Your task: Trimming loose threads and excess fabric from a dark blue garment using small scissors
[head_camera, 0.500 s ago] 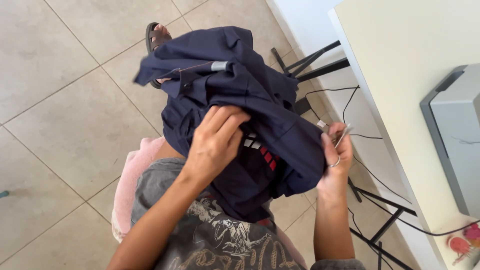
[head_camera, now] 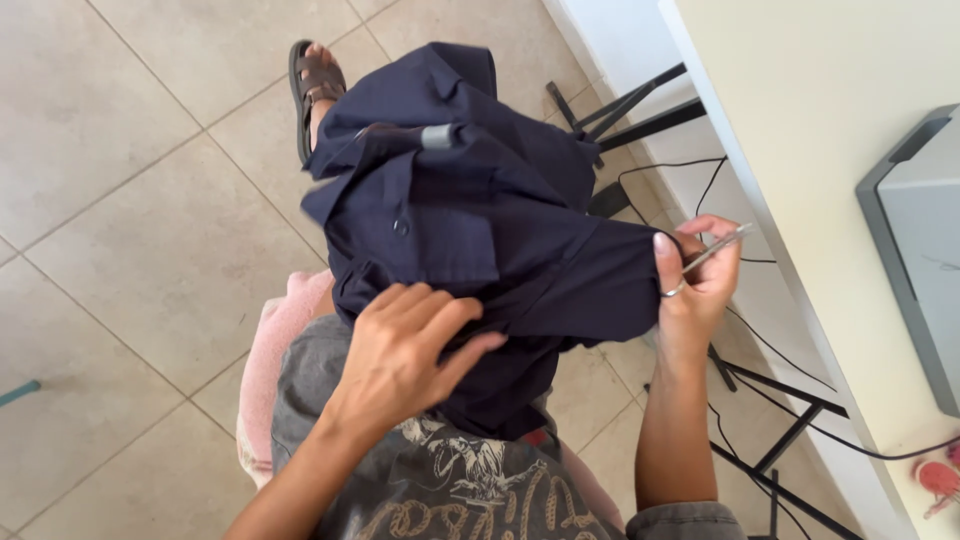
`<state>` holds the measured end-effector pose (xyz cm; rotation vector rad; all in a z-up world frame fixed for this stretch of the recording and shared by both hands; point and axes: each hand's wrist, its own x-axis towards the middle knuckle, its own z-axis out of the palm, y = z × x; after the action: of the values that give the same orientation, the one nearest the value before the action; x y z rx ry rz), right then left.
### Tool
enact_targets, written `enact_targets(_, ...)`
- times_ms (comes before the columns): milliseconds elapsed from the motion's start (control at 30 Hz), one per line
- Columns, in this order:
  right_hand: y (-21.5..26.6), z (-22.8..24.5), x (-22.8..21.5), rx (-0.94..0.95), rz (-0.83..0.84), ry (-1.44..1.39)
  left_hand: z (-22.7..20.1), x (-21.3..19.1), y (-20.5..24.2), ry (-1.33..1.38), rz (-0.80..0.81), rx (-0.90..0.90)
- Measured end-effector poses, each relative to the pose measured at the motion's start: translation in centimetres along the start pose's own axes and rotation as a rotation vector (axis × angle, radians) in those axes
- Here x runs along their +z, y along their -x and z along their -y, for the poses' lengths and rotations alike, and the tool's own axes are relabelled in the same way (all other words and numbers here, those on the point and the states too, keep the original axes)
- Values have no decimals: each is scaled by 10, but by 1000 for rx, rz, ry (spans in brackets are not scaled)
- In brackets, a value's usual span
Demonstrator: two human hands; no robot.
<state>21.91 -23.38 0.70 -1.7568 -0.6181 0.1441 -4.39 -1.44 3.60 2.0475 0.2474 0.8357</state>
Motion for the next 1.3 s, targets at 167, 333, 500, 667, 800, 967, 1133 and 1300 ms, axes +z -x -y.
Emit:
enact_targets(167, 4, 16, 3, 14, 99, 118, 0, 9, 6, -245, 236, 130)
enact_targets(333, 8, 26, -1, -27, 96, 336, -22, 10, -1, 180, 318, -23)
enact_targets(500, 68, 24, 2, -414, -210, 376, -22, 18, -3, 519, 480, -297)
enact_targets(667, 109, 47, 33, -727, 200, 425, -27, 16, -13, 741, 557, -440)
enact_targets(800, 106, 37, 36, -747, -46, 388, -29, 15, -13, 699, 579, -459)
enact_targets(967, 91, 53, 26, -852, -56, 475, -26, 22, 3, 567, 513, -386)
enact_targets(1133, 105, 50, 19, -774, 0, 507, -28, 20, 8, 533, 521, -356)
enact_targets(1300, 107, 51, 22, -765, -43, 465, -33, 21, 8, 464, 546, -363)
